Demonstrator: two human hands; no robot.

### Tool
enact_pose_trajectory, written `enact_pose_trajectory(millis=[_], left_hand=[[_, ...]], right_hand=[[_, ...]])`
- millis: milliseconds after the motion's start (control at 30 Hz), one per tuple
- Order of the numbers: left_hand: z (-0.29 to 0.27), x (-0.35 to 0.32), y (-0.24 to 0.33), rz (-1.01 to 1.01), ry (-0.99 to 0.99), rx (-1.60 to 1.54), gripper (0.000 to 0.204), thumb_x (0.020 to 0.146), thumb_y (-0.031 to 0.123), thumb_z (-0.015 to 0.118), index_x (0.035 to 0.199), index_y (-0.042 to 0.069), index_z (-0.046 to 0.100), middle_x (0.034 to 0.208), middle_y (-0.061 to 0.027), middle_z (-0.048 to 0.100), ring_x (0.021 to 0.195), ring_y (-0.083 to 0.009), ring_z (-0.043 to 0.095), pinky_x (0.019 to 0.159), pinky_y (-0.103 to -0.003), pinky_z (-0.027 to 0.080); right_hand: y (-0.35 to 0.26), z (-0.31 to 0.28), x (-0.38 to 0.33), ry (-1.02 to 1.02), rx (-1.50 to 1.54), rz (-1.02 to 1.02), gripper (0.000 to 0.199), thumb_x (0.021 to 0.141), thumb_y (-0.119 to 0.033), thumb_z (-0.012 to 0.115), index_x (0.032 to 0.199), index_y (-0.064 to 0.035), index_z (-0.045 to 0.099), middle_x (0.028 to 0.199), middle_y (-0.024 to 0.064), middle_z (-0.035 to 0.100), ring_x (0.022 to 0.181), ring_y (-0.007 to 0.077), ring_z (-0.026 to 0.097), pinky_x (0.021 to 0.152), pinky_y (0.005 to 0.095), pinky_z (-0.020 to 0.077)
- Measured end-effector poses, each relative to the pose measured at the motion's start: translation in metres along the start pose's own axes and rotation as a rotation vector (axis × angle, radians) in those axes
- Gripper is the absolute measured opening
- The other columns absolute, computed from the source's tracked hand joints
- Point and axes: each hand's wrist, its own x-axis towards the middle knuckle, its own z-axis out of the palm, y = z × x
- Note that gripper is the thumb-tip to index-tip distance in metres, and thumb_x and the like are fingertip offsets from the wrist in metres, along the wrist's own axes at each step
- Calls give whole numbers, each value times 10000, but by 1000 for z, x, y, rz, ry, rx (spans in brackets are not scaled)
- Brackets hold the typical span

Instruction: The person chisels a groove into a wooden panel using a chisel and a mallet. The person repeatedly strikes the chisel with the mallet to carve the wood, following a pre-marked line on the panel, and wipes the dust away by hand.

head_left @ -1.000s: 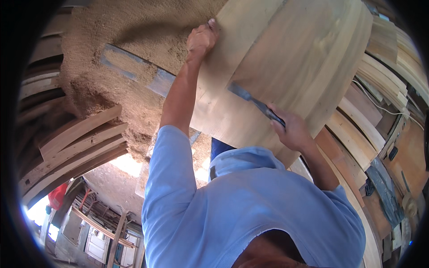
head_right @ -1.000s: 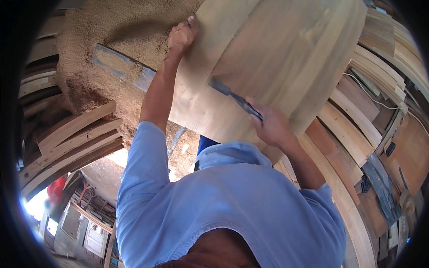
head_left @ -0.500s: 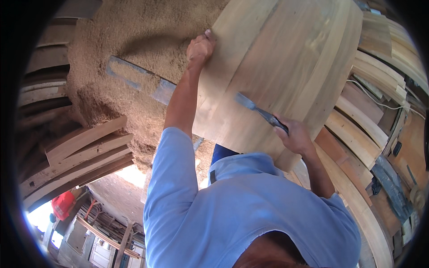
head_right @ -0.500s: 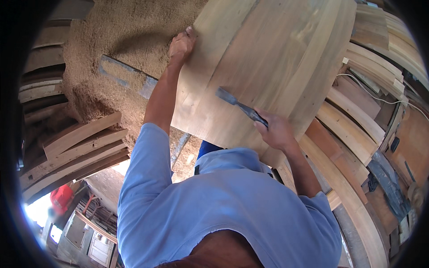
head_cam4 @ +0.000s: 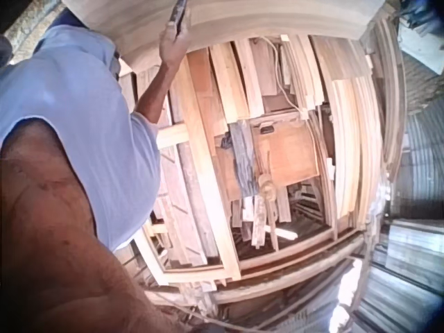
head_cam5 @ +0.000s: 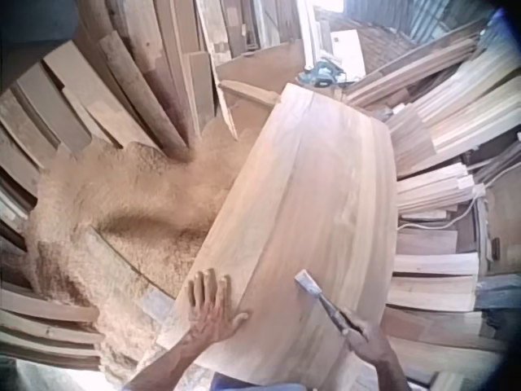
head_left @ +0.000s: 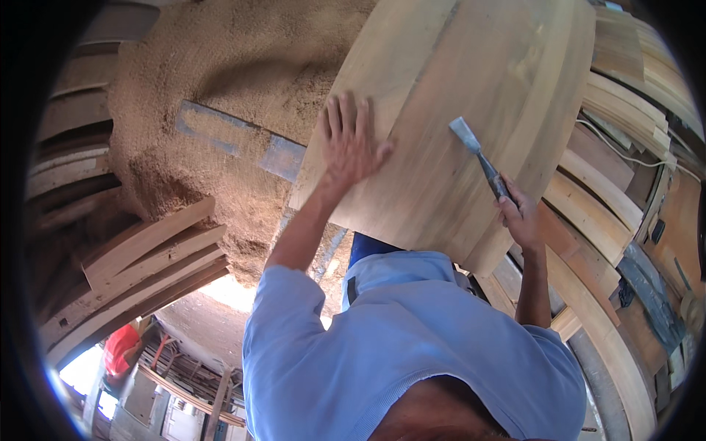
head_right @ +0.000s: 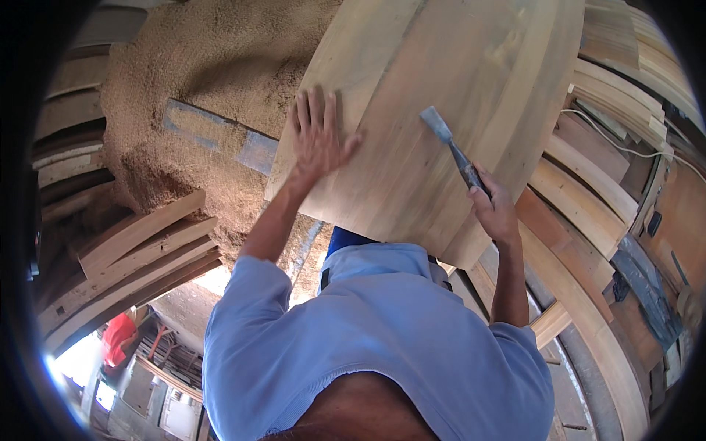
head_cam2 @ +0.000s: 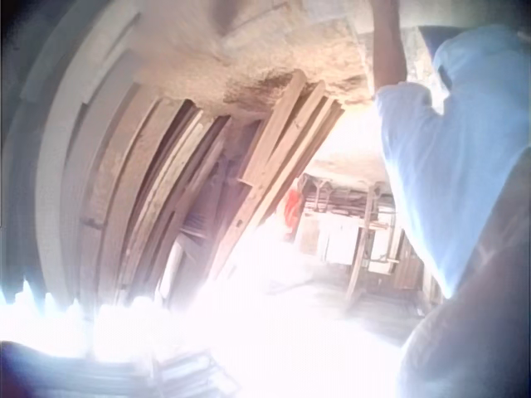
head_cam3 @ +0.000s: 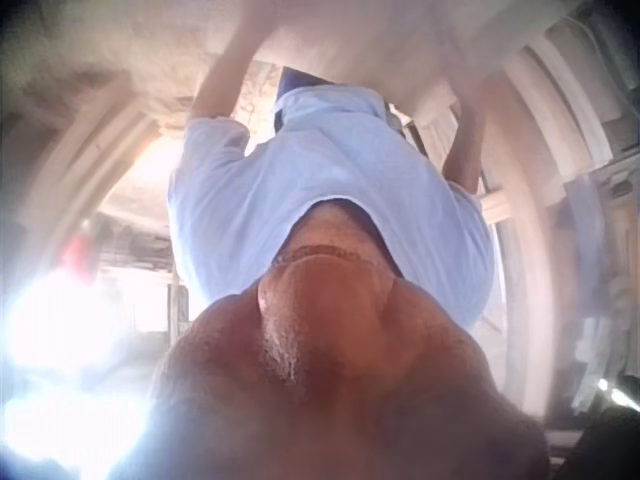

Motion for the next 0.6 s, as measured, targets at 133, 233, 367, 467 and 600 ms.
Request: enact_pose_trajectory(millis=[133,233,367,467,600], left_hand=[[-17,-10,13,-167,-240,-14,1146,843,724,630,1646,94,110,1629,-396,27,1520,-566,-46,1194,-691,5],[-26,36,8,-253,-282,-20,1162,822,726,653,1650,120,106,1620,-412,-3,1512,-578,-55,1183,-707,-2],[-26,74,-1,-144,-163,53,1122,804,635,738,1643,155,168,1618,-404,34,1510,-575,-4,1180,-712,8],[-63,97,47,164,-148,-196,997,804,362,834,1603,168,269,1623,-324,187,1523,-481,128,1207,-594,172],[-83,119,76,577,-396,-891,721,840,172,827,1470,116,480,1415,-220,518,1309,-328,500,1049,-428,439]], right_hand=[[-22,11,-5,-66,356,4,562,980,-226,567,1493,-8,494,1043,88,645,777,107,570,714,280,482],[-26,25,2,-93,561,-109,544,1003,-271,541,1478,-9,508,994,75,639,742,98,558,682,265,473],[-49,33,18,-79,678,-249,517,1042,-355,489,1416,-6,560,930,49,637,685,85,547,630,247,465],[-74,35,31,-38,630,-220,542,1066,-421,455,1399,-8,566,875,38,634,648,69,528,586,221,445],[-126,54,47,-24,748,-183,625,1073,-508,439,1444,-12,520,848,26,628,616,48,504,550,197,424]])
